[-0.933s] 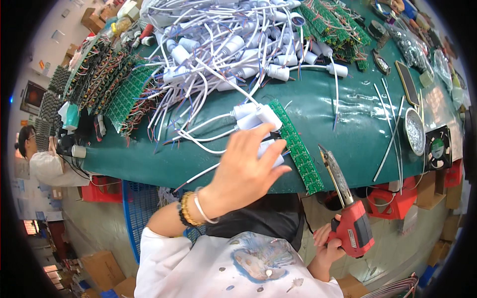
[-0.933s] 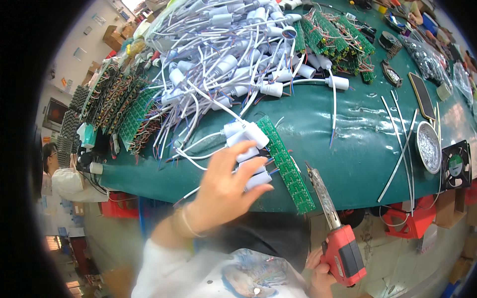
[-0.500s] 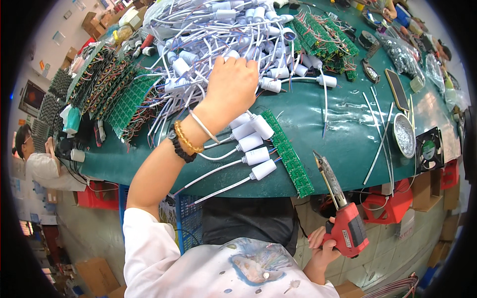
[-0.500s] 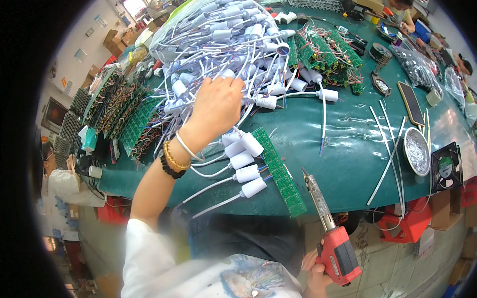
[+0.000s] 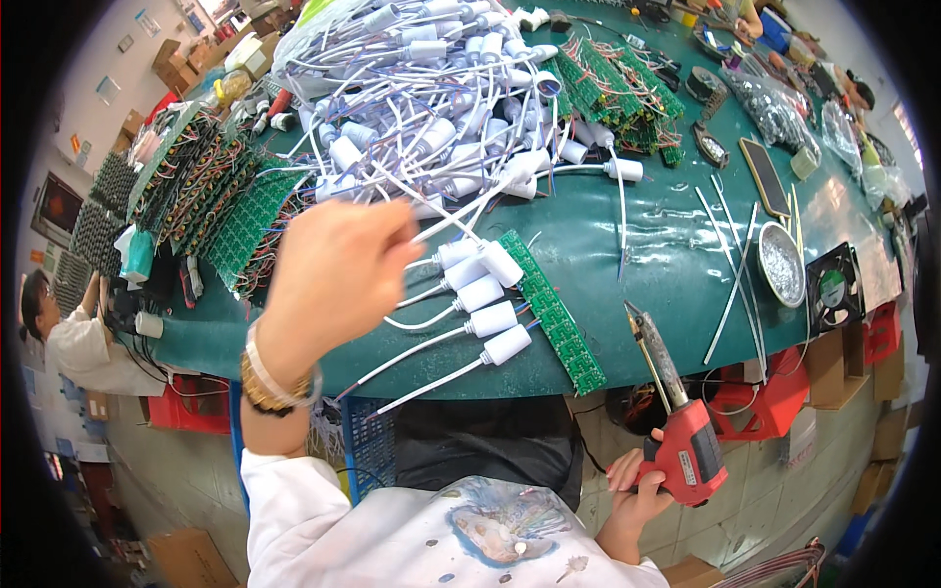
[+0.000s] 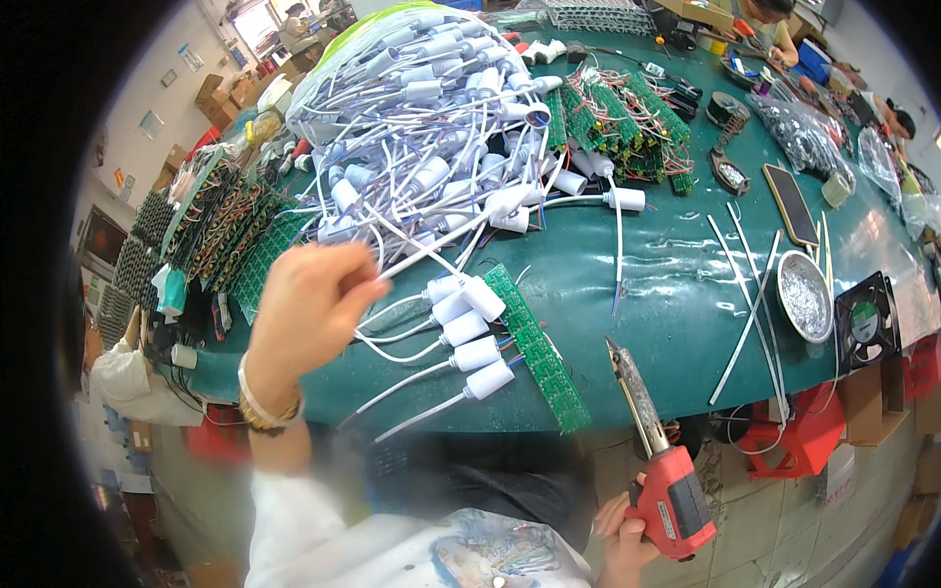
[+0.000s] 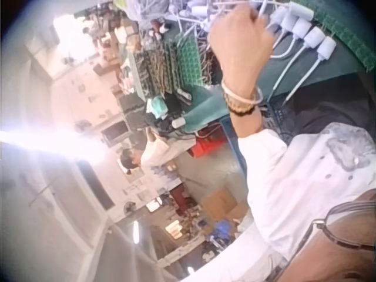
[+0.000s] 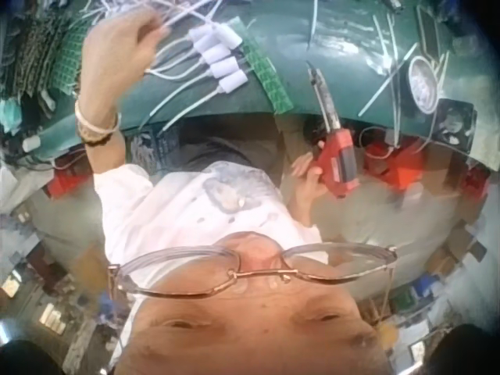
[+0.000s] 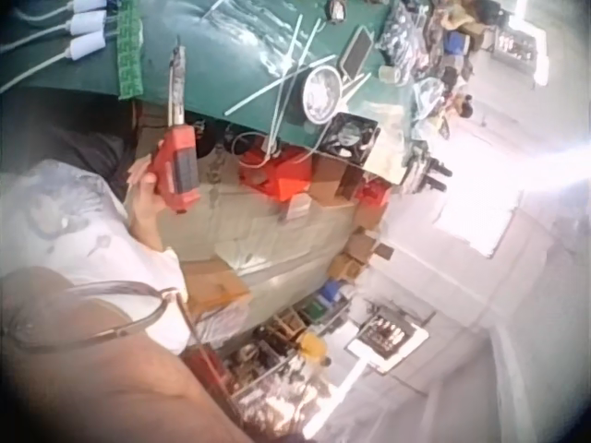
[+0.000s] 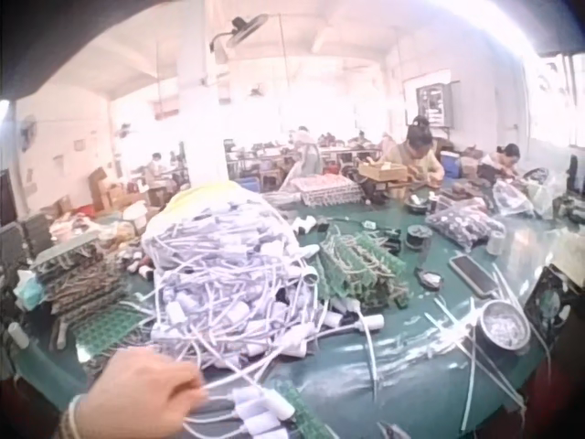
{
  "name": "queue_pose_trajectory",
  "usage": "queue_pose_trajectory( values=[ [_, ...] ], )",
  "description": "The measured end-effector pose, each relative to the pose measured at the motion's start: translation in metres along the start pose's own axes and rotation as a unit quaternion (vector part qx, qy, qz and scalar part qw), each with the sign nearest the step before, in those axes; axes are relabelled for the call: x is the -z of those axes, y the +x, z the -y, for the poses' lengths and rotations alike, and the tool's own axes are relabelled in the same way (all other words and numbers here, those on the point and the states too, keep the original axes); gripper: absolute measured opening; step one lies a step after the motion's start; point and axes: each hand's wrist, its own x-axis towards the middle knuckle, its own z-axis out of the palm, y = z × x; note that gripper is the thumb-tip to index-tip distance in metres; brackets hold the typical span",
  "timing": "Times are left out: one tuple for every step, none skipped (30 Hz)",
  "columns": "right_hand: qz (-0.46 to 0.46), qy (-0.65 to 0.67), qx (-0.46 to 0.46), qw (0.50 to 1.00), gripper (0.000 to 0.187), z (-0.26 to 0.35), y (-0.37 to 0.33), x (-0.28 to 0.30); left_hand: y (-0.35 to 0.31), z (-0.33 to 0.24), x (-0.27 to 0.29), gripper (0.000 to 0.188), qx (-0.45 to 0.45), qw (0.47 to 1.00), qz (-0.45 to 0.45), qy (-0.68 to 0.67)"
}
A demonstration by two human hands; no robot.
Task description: The person solders wires from white components onto circuit boards using a soldering iron and places an assembled board into a basket.
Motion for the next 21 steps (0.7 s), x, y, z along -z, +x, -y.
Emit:
queue_pose_trajectory(
  values=[
    [-0.002,0.001,-0.002,1.0,0.068,0.0,0.0,0.0,-0.012,0.004,0.007,0.011,0.025,0.999,0.027,0.011],
    [0.001,-0.001,0.001,1.0,0.067,-0.001,0.0,0.0,-0.023,0.009,0.012,0.012,0.056,0.995,0.069,0.038],
    [-0.003,0.002,-0.006,1.0,0.067,-0.001,0.0,-0.001,-0.031,0.014,0.014,0.013,0.087,0.988,0.112,0.062],
    [0.003,0.0,0.003,1.0,0.067,-0.001,0.001,-0.001,-0.036,0.018,0.013,0.013,0.086,0.988,0.113,0.067],
    [0.011,0.001,0.002,1.0,0.066,0.0,0.001,-0.002,-0.041,0.02,0.013,0.013,0.092,0.979,0.14,0.114],
    [0.019,0.003,0.001,1.0,0.066,0.001,0.002,-0.003,-0.043,0.02,0.01,0.013,0.115,0.963,0.187,0.155],
    [0.02,0.003,0.001,1.0,0.066,0.001,0.002,-0.005,-0.045,0.016,0.006,0.016,0.15,0.948,0.21,0.184],
    [0.026,-0.002,0.005,1.0,0.066,0.001,0.003,-0.006,-0.044,0.012,0.001,0.016,0.125,0.958,0.184,0.182],
    [0.022,-0.004,0.006,1.0,0.065,0.002,0.004,-0.007,-0.042,0.005,-0.008,0.023,0.059,0.984,0.065,0.153],
    [0.034,-0.01,0.012,0.999,0.065,0.001,0.004,-0.009,-0.04,-0.003,-0.016,0.03,-0.007,0.99,-0.057,0.125],
    [0.036,-0.008,0.012,0.999,0.065,0.001,0.004,-0.01,-0.033,-0.011,-0.029,0.035,-0.034,0.992,-0.074,0.094],
    [0.04,-0.007,0.013,0.999,0.064,0.001,0.004,-0.011,-0.021,-0.016,-0.045,0.041,-0.054,0.992,-0.098,0.064],
    [0.046,-0.009,0.017,0.999,0.064,0.0,0.004,-0.011,-0.007,-0.02,-0.061,0.039,-0.062,0.988,-0.112,0.082],
    [0.045,-0.005,0.018,0.999,0.064,0.0,0.003,-0.012,0.007,-0.02,-0.074,0.037,-0.064,0.985,-0.129,0.096],
    [0.027,0.002,0.01,1.0,0.063,0.0,0.002,-0.012,0.02,-0.017,-0.083,0.037,-0.063,0.984,-0.138,0.096],
    [0.048,-0.001,0.029,0.998,0.063,0.0,0.0,-0.011,0.032,-0.013,-0.091,0.034,-0.046,0.99,-0.064,0.116],
    [0.032,-0.002,0.015,0.999,0.064,0.0,-0.002,-0.011,0.041,-0.011,-0.095,0.031,-0.036,0.99,-0.003,0.133],
    [0.015,-0.002,0.002,1.0,0.064,0.001,-0.002,-0.011,0.045,-0.01,-0.097,0.031,-0.033,0.99,-0.003,0.137],
    [0.011,-0.002,0.003,1.0,0.063,0.002,-0.002,-0.01,0.046,-0.011,-0.097,0.027,-0.064,0.991,-0.066,0.099],
    [0.012,0.002,0.02,1.0,0.063,0.003,-0.001,-0.01,0.044,-0.015,-0.093,0.022,-0.084,0.991,-0.089,0.061],
    [-0.01,0.006,0.006,1.0,0.061,0.004,0.0,-0.01,0.036,-0.021,-0.089,0.02,-0.108,0.985,-0.131,0.022]
  ],
)
